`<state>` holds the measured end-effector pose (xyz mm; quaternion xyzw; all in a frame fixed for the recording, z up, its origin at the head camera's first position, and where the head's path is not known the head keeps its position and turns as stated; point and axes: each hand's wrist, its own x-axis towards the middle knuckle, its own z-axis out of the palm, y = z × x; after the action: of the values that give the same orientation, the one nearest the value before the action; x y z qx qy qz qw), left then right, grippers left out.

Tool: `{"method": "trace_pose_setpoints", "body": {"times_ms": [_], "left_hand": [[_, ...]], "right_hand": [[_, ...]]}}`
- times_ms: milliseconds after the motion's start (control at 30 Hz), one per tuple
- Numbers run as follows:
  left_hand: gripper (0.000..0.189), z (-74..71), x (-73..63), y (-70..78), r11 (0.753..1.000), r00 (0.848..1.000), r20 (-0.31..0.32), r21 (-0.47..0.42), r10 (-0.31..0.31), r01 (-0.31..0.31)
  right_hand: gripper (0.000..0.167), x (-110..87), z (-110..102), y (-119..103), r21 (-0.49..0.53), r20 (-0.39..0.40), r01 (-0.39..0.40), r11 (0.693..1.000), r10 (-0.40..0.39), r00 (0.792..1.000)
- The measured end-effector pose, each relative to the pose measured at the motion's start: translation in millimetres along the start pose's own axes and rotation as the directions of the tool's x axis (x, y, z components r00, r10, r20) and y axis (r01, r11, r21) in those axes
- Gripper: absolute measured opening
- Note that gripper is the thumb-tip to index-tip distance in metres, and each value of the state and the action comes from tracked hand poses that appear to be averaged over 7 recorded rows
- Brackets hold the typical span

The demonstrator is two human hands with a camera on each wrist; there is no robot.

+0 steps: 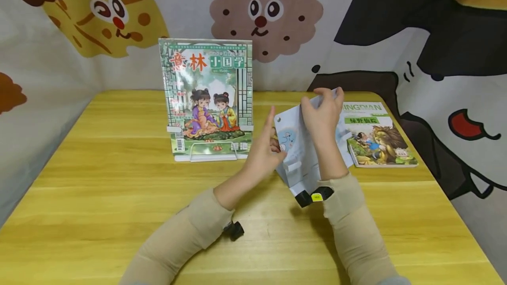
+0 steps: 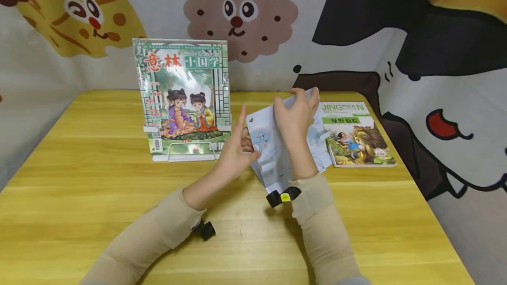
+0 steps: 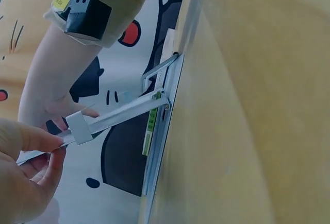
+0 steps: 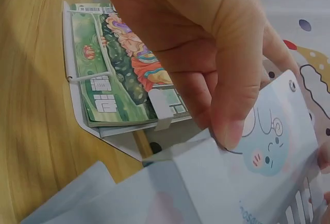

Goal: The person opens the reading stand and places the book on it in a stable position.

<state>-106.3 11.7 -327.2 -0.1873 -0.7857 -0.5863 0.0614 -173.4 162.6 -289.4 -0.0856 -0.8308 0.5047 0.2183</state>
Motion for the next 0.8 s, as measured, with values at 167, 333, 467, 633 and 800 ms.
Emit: {"method": "trace_pose_setpoints", "body": {"times_ms": [167,333,467,633,800], "left_hand": [[0.114,-1.9,-0.7,3.7,0.998,0.999,0.017,0.029,0.047,-0.047],[0.103,-2.5,-1.1,7.0,0.981,0.986,0.027,0.104,0.164,-0.166],[0.101,0.4,-3.4,10.9,0.971,0.98,0.069,0.14,0.184,-0.192],[0.098,8.2,-5.4,15.5,0.965,0.972,0.149,0.162,0.181,-0.205],[0.094,15.7,-4.7,16.8,0.971,0.966,0.172,0.108,0.192,-0.212]], "right_hand": [[0.031,-0.3,-2.2,-4.7,0.017,0.002,0.046,0.999,-0.046,0.999],[0.035,-0.6,-9.2,-10.1,0.046,0.025,0.096,0.994,-0.097,0.995],[0.035,0.9,-18.2,-8.9,0.079,0.093,0.12,0.99,-0.127,0.988],[0.033,4.2,-27.8,-0.8,0.138,0.177,0.156,0.978,-0.179,0.968],[0.033,11.1,-32.8,6.4,0.28,0.221,0.172,0.944,-0.238,0.946]]}}
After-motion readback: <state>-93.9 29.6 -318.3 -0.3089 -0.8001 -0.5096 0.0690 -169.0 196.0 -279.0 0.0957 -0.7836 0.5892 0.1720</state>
